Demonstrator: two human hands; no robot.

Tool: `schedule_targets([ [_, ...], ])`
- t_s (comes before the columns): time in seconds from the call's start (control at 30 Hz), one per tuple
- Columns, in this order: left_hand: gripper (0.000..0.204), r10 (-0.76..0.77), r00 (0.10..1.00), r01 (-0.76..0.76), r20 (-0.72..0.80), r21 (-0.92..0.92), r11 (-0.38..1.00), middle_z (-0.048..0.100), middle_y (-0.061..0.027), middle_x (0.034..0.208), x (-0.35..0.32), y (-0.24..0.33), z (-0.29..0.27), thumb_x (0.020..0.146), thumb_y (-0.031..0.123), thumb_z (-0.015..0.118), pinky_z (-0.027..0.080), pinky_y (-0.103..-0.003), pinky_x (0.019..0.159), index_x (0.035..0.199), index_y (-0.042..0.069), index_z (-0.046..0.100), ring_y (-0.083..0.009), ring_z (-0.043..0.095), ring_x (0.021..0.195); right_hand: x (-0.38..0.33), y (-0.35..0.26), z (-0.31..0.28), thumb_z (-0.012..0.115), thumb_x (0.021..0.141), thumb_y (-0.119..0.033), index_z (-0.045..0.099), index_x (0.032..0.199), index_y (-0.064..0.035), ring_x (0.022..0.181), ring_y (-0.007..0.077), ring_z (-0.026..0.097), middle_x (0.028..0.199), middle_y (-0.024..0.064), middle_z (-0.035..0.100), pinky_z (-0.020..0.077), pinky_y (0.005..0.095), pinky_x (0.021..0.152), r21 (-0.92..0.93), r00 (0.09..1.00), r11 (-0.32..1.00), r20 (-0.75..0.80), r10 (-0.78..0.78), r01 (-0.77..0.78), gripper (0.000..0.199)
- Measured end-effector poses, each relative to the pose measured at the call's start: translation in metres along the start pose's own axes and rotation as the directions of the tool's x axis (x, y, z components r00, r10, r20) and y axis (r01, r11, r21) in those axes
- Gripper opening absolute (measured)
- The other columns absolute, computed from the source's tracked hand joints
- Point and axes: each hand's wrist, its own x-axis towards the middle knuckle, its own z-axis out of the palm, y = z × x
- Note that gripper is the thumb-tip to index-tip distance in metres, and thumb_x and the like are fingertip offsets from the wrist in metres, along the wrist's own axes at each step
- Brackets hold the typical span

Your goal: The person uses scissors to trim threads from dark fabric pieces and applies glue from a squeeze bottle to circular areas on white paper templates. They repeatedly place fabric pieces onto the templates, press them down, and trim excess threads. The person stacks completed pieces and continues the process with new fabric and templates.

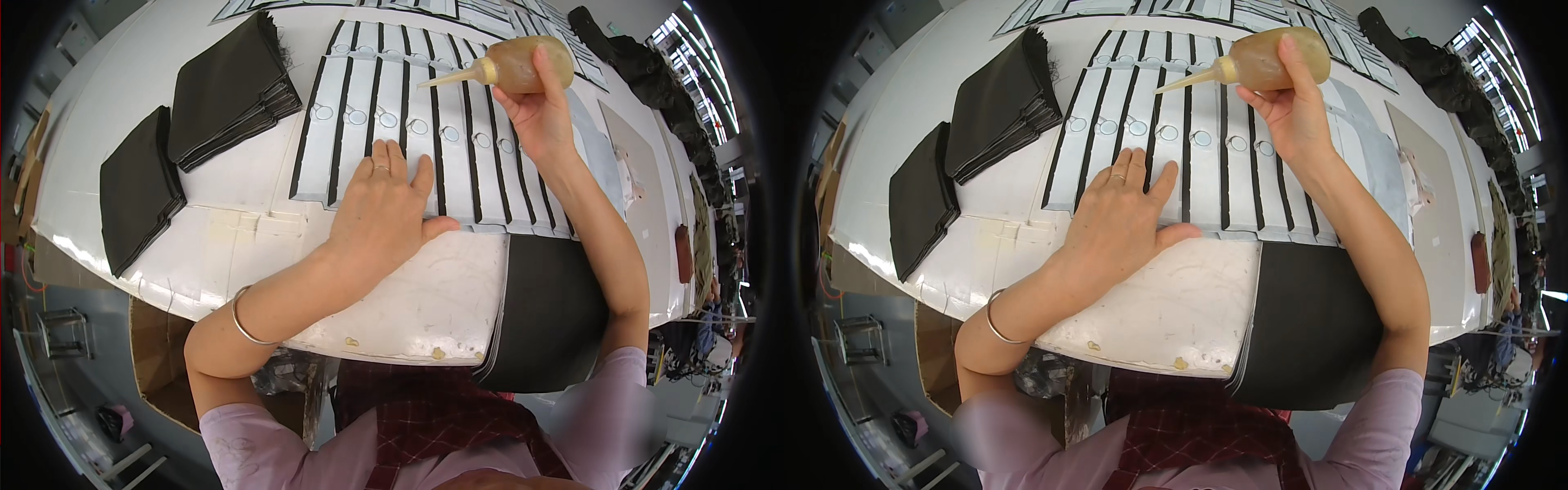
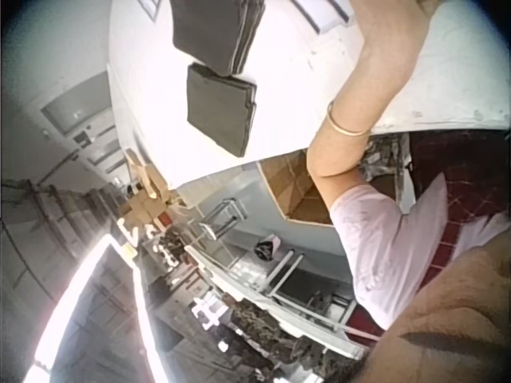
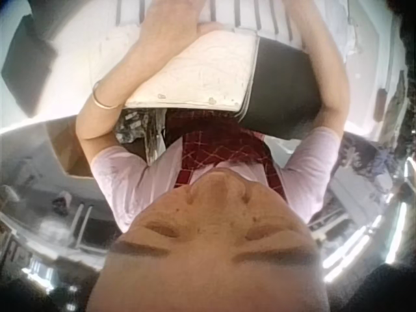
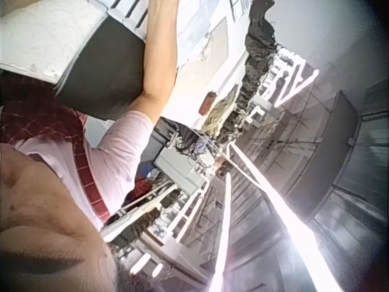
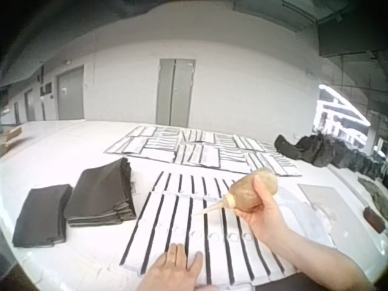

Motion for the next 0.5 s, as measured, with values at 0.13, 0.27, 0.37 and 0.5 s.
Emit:
schedule_targets([
  [0.13, 0.078, -0.053, 0.998, 0.053, 0.044, 0.019, 0.998, 0.062, -0.0339, 0.107, 0.001, 0.002, -0.002, 0.081, 0.060, 0.068, 0.051, -0.042, 0.087, 0.122, -0.006, 0.062, -0.0428, 0.060, 0.110, 0.003, 0.006, 0.009, 0.070, 0.091, -0.048, 0.053, 0.129, -0.0034, 0.108, 0.0159, 0.064, 0.120, 0.0093, 0.062, 0.0618, 0.0339, 0.085, -0.072, 1.000, 0.997, 0.030, -0.009, 0.012, 0.061],
  [0.27, 0.079, -0.032, 0.999, 0.033, -0.012, 0.062, 0.998, 0.062, -0.0308, 0.102, -0.001, 0.001, -0.001, 0.080, 0.060, 0.069, 0.051, -0.041, 0.083, 0.121, -0.007, 0.063, -0.0410, 0.060, 0.105, 0.001, 0.019, 0.020, 0.068, 0.094, -0.047, 0.054, 0.129, -0.0054, 0.109, 0.0176, 0.065, 0.121, 0.0096, 0.063, 0.0616, 0.0328, 0.083, -0.191, 0.999, 0.981, 0.046, -0.014, 0.022, 0.057],
  [0.37, 0.080, -0.037, 0.999, 0.037, 0.004, 0.051, 0.998, 0.062, -0.0318, 0.103, -0.001, 0.001, -0.001, 0.080, 0.060, 0.069, 0.051, -0.042, 0.085, 0.122, -0.007, 0.062, -0.0425, 0.060, 0.108, 0.002, 0.030, 0.026, 0.068, 0.093, -0.047, 0.054, 0.130, -0.0057, 0.108, 0.0178, 0.065, 0.121, 0.0093, 0.063, 0.0610, 0.0347, 0.083, -0.215, 0.999, 0.976, 0.031, -0.022, 0.028, 0.057],
  [0.5, 0.081, -0.035, 0.999, 0.036, -0.011, 0.073, 0.997, 0.061, -0.0354, 0.109, -0.003, 0.001, 0.002, 0.081, 0.061, 0.067, 0.051, -0.043, 0.088, 0.125, -0.007, 0.060, -0.0457, 0.059, 0.115, 0.002, 0.034, 0.031, 0.068, 0.094, -0.045, 0.053, 0.130, -0.0059, 0.106, 0.0183, 0.066, 0.120, 0.0094, 0.063, 0.0609, 0.0352, 0.082, -0.247, 0.999, 0.968, 0.017, -0.048, 0.050, 0.056],
])
